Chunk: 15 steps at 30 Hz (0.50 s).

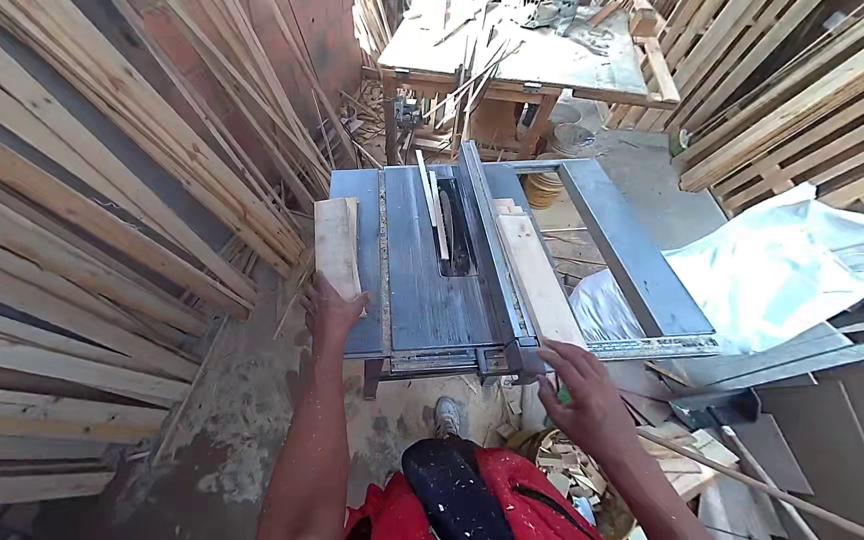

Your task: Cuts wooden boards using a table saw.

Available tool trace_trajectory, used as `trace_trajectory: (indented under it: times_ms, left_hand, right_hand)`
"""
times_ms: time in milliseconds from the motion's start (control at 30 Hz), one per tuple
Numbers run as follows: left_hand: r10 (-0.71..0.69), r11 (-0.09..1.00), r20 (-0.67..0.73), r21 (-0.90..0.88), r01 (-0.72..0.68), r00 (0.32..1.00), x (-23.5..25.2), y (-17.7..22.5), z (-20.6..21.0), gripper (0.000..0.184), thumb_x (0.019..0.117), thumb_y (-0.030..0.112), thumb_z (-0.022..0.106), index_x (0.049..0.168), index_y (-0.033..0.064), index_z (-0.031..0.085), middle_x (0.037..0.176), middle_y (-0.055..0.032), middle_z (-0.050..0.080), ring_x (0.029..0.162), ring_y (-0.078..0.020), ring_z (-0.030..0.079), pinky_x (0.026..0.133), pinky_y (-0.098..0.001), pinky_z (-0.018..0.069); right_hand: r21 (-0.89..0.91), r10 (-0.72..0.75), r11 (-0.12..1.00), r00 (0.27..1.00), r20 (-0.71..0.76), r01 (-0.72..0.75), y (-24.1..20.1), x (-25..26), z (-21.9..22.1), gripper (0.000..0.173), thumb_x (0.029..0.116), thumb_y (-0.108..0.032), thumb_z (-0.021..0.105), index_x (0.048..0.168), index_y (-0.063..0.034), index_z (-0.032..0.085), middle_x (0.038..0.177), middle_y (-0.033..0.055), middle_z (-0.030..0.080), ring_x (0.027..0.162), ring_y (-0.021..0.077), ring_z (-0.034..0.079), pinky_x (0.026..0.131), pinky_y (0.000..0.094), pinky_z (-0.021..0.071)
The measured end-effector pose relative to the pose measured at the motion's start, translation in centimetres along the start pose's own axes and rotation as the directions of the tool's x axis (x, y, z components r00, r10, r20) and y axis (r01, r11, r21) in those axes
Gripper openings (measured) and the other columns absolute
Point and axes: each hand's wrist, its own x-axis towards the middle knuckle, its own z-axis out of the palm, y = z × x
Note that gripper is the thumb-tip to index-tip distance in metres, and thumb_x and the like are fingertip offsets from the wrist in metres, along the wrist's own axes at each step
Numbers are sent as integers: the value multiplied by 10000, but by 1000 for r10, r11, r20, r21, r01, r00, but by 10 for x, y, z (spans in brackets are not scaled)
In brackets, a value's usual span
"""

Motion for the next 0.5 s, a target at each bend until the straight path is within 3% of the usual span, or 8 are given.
trace_trajectory:
  times_ms: [133, 233, 300, 333, 367, 400, 433, 500]
  left_hand:
    - [-4, 991, 8, -133, 5, 1000, -6, -15, -24, 959, 801, 506, 824, 1558, 95, 401, 1447, -253, 540, 1314, -463, 534, 1026, -698, 450]
    - [30, 854, 44, -520, -2, 999, -40, -43, -39, 787, 841, 373, 828, 1494, 129, 463, 1331, -202, 621, 1165, -380, 634, 937, -629, 531]
    - [198, 584, 160, -811, 15, 967, -75, -67, -40, 661, 905, 319, 714, 1483, 129, 454, 1273, -163, 656, 1059, -306, 679, 872, -511, 580]
    - [344, 354, 224, -930, 95, 912, -91, -79, -35, 651, 917, 361, 662, 1470, 94, 446, 1291, -210, 647, 1068, -344, 690, 895, -517, 587]
    - [481, 134, 266, -964, 230, 835, -107, -86, -26, 689, 901, 435, 663, 1443, 56, 469, 1315, -269, 627, 1105, -408, 674, 936, -560, 563]
    - [574, -18, 300, -925, 379, 762, -122, -88, -15, 754, 850, 493, 708, 1414, 34, 507, 1321, -304, 617, 1141, -459, 653, 970, -600, 537]
    - [620, -91, 334, -868, 488, 710, -137, -89, -2, 789, 802, 501, 755, 1385, 14, 540, 1307, -316, 624, 1151, -478, 648, 971, -618, 534]
    - [608, -105, 400, -816, 569, 686, -162, -97, 27, 709, 832, 412, 757, 1348, -25, 542, 1245, -312, 649, 1118, -465, 665, 927, -625, 558]
  right_hand:
    - [329, -45, 944, 994, 96, 11, -32, 17, 41, 271, 975, -290, 643, 1185, -158, 753, 1243, 7, 721, 1207, 152, 656, 1043, 376, 549]
    - [623, 29, 742, 942, 336, -245, -60, 40, 73, 318, 1014, -325, 615, 1216, -113, 740, 1164, 9, 752, 1113, 101, 699, 1012, 334, 569]
    - [726, 74, 518, 870, 488, -451, -86, 52, 80, 381, 1011, -333, 635, 1268, -58, 694, 1148, 27, 759, 1075, 119, 719, 984, 338, 589]
    - [743, 91, 407, 832, 547, -532, -98, 57, 80, 432, 1005, -327, 651, 1326, -37, 644, 1174, 44, 754, 1083, 138, 720, 983, 349, 588]
    - [749, 99, 319, 807, 582, -580, -111, 60, 77, 489, 1000, -311, 666, 1387, -24, 580, 1204, 64, 740, 1093, 161, 717, 990, 366, 585]
    - [747, 100, 277, 791, 603, -605, -123, 60, 74, 567, 991, -313, 680, 1450, -30, 507, 1237, 71, 724, 1107, 167, 710, 995, 374, 581]
    - [744, 89, 261, 783, 616, -615, -132, 61, 71, 645, 979, -326, 693, 1500, -42, 440, 1262, 72, 710, 1111, 163, 703, 994, 374, 574]
    - [769, 43, 202, 790, 611, -606, -144, 60, 67, 651, 993, -312, 677, 1523, -53, 401, 1216, 86, 721, 1055, 175, 713, 955, 383, 582]
